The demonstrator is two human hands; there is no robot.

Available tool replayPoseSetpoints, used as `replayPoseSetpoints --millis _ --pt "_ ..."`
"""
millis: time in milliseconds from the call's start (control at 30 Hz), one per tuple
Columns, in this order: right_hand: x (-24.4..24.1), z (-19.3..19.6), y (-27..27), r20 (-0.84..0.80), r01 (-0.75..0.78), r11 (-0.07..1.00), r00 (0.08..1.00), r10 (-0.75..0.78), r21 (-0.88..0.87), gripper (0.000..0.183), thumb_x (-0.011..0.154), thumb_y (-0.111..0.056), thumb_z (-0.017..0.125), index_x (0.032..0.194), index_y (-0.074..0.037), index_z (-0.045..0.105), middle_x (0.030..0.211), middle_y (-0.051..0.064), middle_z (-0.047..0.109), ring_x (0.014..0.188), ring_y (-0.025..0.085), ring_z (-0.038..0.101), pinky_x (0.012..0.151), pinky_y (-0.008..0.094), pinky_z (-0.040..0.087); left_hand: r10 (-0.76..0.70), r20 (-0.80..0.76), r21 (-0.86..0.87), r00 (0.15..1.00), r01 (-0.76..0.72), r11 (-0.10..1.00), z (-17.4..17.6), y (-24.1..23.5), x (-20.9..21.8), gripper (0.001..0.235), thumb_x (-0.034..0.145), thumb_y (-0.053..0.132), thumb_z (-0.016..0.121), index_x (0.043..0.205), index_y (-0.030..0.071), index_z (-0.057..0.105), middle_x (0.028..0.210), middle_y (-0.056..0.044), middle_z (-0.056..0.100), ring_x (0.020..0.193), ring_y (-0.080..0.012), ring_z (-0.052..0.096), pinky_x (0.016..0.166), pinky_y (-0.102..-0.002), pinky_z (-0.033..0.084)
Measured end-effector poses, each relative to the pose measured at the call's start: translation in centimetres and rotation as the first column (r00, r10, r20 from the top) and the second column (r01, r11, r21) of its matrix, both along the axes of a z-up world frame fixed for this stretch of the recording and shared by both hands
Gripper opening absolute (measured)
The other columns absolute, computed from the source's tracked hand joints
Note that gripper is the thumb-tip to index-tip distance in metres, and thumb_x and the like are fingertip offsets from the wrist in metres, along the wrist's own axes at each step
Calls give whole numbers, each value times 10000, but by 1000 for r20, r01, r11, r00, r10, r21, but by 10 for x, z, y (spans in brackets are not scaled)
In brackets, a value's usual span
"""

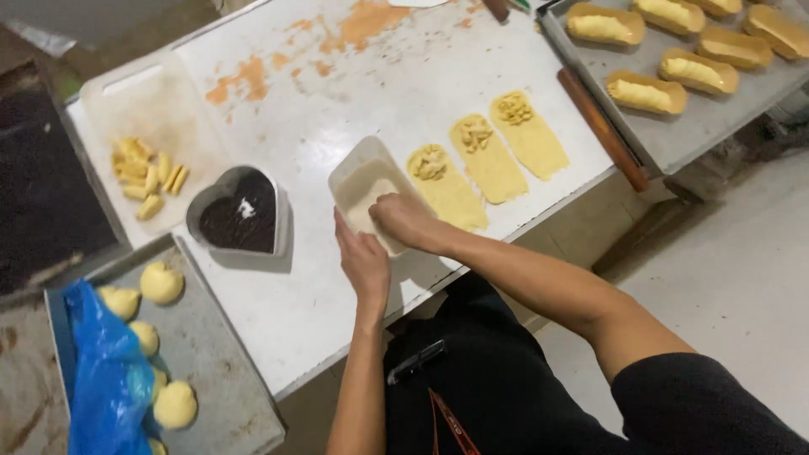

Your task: Adding banana slices and chocolate chips to dough pieces and folding them to prepare pastries

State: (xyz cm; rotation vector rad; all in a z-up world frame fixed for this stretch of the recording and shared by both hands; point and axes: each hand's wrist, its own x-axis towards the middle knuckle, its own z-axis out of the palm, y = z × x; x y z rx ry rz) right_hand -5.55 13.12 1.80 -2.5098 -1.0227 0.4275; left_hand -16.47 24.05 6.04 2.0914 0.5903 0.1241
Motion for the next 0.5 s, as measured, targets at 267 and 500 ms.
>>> replayPoseSetpoints --millis 267,500 --pt "24 148 -63 -857 546 800 509 -81 249 265 803 -146 842 1018 -5 780 838 202 778 788 241 773 777 370 649 65 -20 5 998 -65 998 14 -3 4 647 979 171 361 1606 89 227 1534 -226 393 1308 -498 509 1050 -630 459" --pt "137 87 -178 -519 616 775 713 -472 141 223 838 -117 801 1050 -49 794 800 163 765 730 236 768 754 390 624 114 -65 7 991 -114 993 37 -12 4 644 989 170 336 1617 72 232 1550 -209 387 1359 -447 484 1086 -597 423"
